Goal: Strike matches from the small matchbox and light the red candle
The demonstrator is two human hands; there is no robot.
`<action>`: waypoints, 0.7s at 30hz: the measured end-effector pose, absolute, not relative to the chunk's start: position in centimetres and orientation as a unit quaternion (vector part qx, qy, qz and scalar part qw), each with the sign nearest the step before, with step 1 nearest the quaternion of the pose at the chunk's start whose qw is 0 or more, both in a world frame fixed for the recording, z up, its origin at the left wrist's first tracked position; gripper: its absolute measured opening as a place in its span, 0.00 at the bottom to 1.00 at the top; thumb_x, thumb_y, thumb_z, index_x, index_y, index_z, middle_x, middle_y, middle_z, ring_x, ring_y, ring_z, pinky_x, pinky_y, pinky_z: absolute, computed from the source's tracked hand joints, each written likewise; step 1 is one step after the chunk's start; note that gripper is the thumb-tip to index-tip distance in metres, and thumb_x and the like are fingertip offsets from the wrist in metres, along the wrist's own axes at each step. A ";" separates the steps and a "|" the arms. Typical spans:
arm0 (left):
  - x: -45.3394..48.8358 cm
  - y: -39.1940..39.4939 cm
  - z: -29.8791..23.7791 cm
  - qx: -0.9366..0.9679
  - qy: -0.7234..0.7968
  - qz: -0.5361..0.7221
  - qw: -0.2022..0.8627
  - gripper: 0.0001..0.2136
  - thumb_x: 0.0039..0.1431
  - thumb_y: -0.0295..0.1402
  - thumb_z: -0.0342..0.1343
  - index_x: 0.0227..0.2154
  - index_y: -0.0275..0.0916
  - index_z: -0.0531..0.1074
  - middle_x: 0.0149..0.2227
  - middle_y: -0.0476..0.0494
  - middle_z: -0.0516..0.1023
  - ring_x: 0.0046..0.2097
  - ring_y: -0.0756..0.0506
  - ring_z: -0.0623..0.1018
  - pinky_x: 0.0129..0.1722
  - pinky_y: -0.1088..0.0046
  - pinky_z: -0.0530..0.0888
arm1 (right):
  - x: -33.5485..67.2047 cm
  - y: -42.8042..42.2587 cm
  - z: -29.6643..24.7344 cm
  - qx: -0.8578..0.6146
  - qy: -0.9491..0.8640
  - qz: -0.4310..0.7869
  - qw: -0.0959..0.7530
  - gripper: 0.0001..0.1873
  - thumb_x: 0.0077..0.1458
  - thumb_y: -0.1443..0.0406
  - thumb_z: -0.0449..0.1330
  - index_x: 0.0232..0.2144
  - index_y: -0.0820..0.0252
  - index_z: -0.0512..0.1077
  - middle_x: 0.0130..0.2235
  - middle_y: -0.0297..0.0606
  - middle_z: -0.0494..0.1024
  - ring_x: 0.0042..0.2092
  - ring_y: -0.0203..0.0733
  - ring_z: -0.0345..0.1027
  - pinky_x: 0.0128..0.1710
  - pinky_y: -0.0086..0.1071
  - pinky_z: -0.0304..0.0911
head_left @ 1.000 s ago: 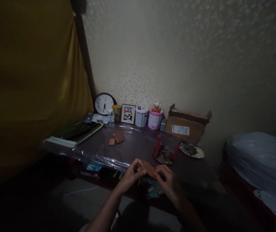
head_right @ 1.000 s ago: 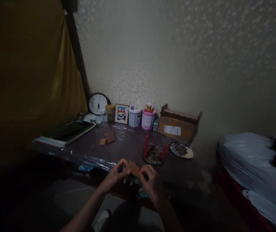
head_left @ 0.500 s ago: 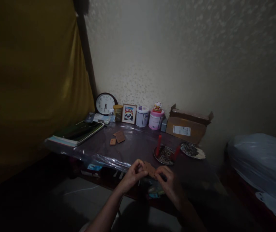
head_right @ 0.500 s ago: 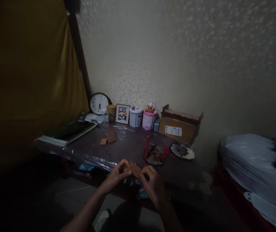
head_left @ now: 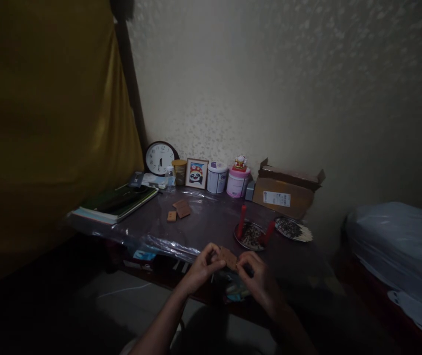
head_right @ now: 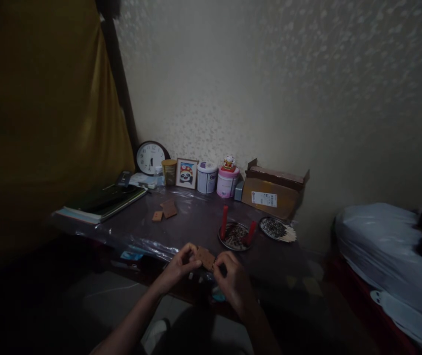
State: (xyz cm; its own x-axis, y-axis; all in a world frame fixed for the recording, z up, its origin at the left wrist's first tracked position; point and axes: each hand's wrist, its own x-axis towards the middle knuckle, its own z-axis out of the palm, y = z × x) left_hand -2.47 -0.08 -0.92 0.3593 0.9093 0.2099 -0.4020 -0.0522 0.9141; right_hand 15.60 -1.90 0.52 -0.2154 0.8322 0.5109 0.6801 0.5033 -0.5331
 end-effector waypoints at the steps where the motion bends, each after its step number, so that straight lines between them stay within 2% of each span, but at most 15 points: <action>1: -2.5 -0.1 -1.0 0.519 0.245 0.512 0.639 0.12 0.45 0.36 0.62 0.28 0.41 0.62 0.29 0.52 0.69 0.36 0.48 0.71 0.36 0.75 0.65 | 15.6 -2.0 0.6 -0.490 -0.774 0.098 0.390 0.06 0.50 0.71 0.53 0.24 0.56 0.65 0.32 0.36 0.71 0.35 0.40 0.68 0.38 0.33 0.64; 5: -2.4 0.0 -1.0 0.525 0.241 0.517 0.631 0.11 0.46 0.34 0.61 0.29 0.41 0.62 0.31 0.52 0.70 0.36 0.49 0.70 0.36 0.76 0.65 | 15.6 -2.0 0.8 -0.492 -0.772 0.101 0.390 0.06 0.49 0.71 0.53 0.25 0.56 0.65 0.31 0.36 0.71 0.34 0.40 0.67 0.37 0.32 0.63; 11: -2.8 0.1 -0.7 0.518 0.268 0.532 0.614 0.12 0.46 0.36 0.61 0.28 0.41 0.63 0.28 0.53 0.69 0.34 0.49 0.70 0.35 0.76 0.65 | 16.3 -1.8 0.6 -0.512 -0.756 0.123 0.388 0.04 0.47 0.69 0.54 0.23 0.57 0.66 0.28 0.35 0.71 0.31 0.39 0.67 0.34 0.31 0.62; 16: -3.2 0.6 -0.9 0.451 0.271 0.563 0.637 0.14 0.43 0.37 0.63 0.27 0.40 0.63 0.31 0.52 0.74 0.33 0.49 0.73 0.33 0.76 0.67 | 17.2 -1.6 1.0 -0.553 -0.658 0.292 0.419 0.05 0.46 0.64 0.57 0.21 0.58 0.65 0.20 0.31 0.71 0.24 0.37 0.68 0.26 0.28 0.61; 18: -3.1 0.7 -0.9 0.408 0.256 0.571 0.665 0.14 0.43 0.36 0.63 0.28 0.41 0.63 0.29 0.52 0.74 0.31 0.49 0.74 0.33 0.75 0.68 | 17.5 -1.3 1.1 -0.546 -0.607 0.353 0.457 0.06 0.45 0.61 0.59 0.24 0.58 0.68 0.22 0.32 0.73 0.26 0.39 0.70 0.27 0.30 0.63; 21: -2.9 0.6 -0.9 0.354 0.223 0.577 0.702 0.13 0.44 0.33 0.63 0.30 0.41 0.64 0.30 0.51 0.75 0.34 0.48 0.76 0.40 0.69 0.70 | 17.4 -0.9 1.3 -0.537 -0.552 0.408 0.490 0.16 0.40 0.56 0.63 0.30 0.59 0.73 0.26 0.35 0.76 0.28 0.43 0.72 0.29 0.34 0.66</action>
State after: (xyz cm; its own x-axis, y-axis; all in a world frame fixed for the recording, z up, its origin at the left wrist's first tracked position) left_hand -2.90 0.60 -0.91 0.2355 0.9672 0.0952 -0.6513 0.0844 0.7541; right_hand 17.41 -0.90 1.35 0.0579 0.9931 0.1024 0.1937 0.0894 -0.9770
